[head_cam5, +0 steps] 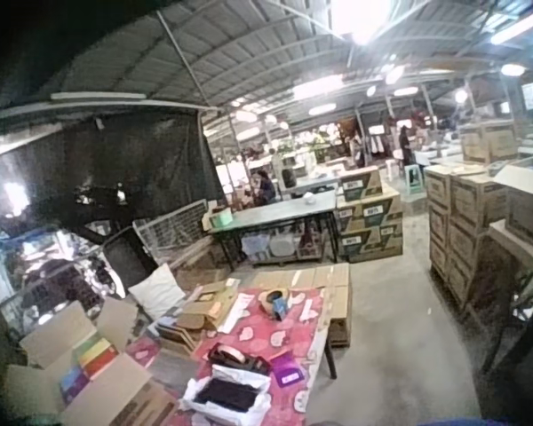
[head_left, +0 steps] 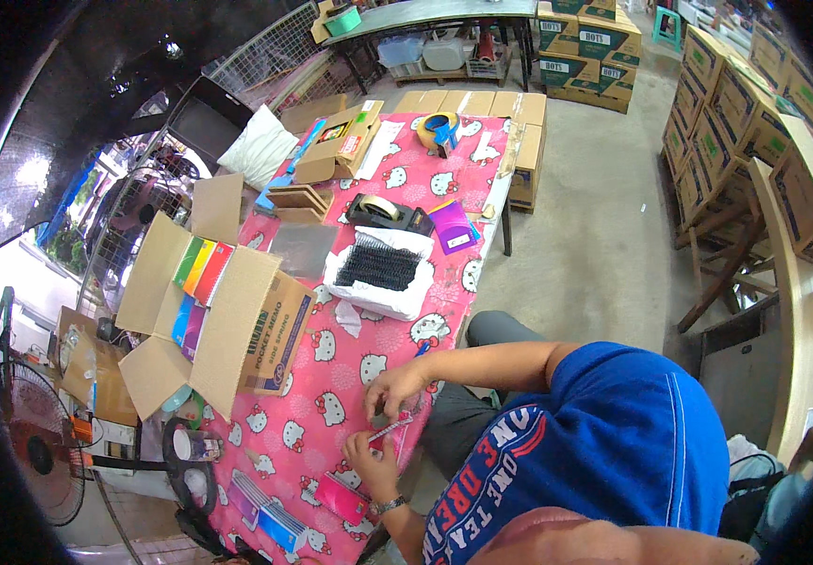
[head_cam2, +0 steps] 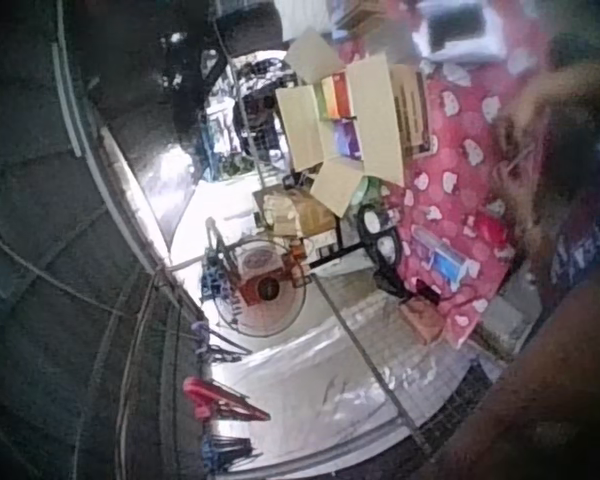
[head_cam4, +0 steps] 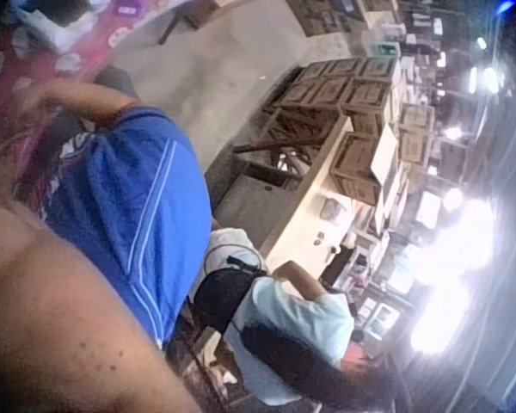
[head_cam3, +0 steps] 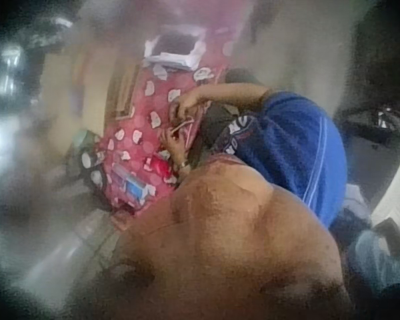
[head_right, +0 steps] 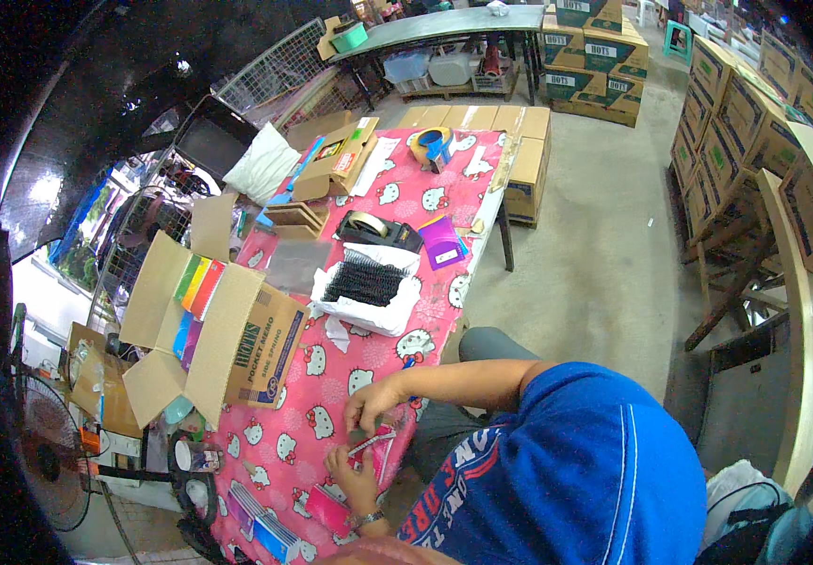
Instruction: The person organizes paper sheets, covers, and a spiral binding to assemble notebooks by hand at a table.
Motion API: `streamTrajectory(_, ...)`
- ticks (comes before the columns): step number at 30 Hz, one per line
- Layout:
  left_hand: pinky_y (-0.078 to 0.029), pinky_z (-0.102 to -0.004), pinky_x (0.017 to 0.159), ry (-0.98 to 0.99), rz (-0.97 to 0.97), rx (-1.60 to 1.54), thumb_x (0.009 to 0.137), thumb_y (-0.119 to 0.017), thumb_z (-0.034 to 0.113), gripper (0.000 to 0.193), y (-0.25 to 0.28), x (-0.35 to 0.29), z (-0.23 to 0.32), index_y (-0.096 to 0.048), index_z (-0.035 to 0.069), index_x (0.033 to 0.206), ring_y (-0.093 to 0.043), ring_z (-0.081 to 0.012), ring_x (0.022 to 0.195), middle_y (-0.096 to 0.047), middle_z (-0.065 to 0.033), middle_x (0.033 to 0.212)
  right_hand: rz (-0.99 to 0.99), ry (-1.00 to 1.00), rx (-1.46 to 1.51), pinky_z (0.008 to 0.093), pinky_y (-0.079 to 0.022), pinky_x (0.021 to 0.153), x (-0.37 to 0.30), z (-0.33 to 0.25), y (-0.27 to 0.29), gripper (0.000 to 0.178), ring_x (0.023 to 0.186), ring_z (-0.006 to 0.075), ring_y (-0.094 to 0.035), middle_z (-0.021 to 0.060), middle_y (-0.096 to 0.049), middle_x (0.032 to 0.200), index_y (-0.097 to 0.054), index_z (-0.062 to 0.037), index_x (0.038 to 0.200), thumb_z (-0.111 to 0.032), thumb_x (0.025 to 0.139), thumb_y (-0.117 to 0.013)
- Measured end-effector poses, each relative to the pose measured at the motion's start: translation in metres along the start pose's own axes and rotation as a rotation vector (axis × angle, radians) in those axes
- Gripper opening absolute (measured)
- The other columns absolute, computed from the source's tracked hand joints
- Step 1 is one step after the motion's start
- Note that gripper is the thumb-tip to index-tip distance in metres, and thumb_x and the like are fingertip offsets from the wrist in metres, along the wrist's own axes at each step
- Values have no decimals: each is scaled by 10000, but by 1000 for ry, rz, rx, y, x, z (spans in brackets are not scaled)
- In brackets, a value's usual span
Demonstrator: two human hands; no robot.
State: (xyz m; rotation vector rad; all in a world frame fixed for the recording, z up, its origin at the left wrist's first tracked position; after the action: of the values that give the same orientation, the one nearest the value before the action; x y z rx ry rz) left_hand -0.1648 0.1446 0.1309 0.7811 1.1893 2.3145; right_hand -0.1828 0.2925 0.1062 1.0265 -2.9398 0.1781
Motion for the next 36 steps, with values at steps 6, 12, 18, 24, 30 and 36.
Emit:
streamTrajectory(6,-380,-502,901,-16,42,-14,732,-761,205,432,5,-3,-1,-537,6,1044,-491,-392,995,-547,-197,1008,-102,-97,-121,332,-430,920,9,10,-5,467,1078,226,-535,90,-578,1150,-655,-17,1167,-131,721,-734)
streamTrajectory(12,-352,-514,984,98,103,75,768,-725,165,484,0,-16,-25,-514,0,1171,-477,-410,1121,-545,-206,1141,-229,148,165,329,-405,957,8,-20,-17,467,1104,217,-524,101,-587,1152,-652,-38,1198,-124,747,-738)
streamTrajectory(18,-351,-460,1024,114,110,-84,829,-691,133,337,18,-16,-32,-576,8,1121,-471,-373,1177,-562,-170,1162,41,-7,-95,309,-441,915,10,-8,-1,461,1051,174,-566,66,-629,1150,-650,-5,1165,-229,779,-768)
streamTrajectory(24,-430,-421,900,181,100,-184,855,-679,136,231,19,-10,-25,-597,10,1029,-539,-351,1036,-569,-170,1042,-71,-49,91,275,-439,915,18,-9,-4,450,1051,136,-565,52,-626,1145,-635,-8,1198,-190,803,-750)
streamTrajectory(30,-469,-397,789,174,70,-143,848,-685,122,200,19,-7,-26,-605,-5,980,-579,-335,890,-578,-149,960,-120,9,345,267,-456,903,15,-8,-2,426,1052,123,-570,41,-635,1128,-618,-24,1228,-102,820,-713)
streamTrajectory(36,-485,-371,733,217,87,-238,831,-713,118,220,18,-13,-24,-611,-5,983,-600,-305,858,-585,-147,969,-100,-166,199,311,-362,1025,11,7,-5,466,1177,183,-508,74,-584,1236,-615,-1,1226,-93,783,-730)
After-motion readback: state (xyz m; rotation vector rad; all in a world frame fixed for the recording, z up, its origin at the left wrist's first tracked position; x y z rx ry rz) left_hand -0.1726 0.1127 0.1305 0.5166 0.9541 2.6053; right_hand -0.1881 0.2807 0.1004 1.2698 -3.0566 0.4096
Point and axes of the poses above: each hand's wrist, its own x-axis towards the middle knuckle, its own y-axis out of the back of the hand, z = x × y, the point moved 7 cm from there along x, towards the middle knuckle
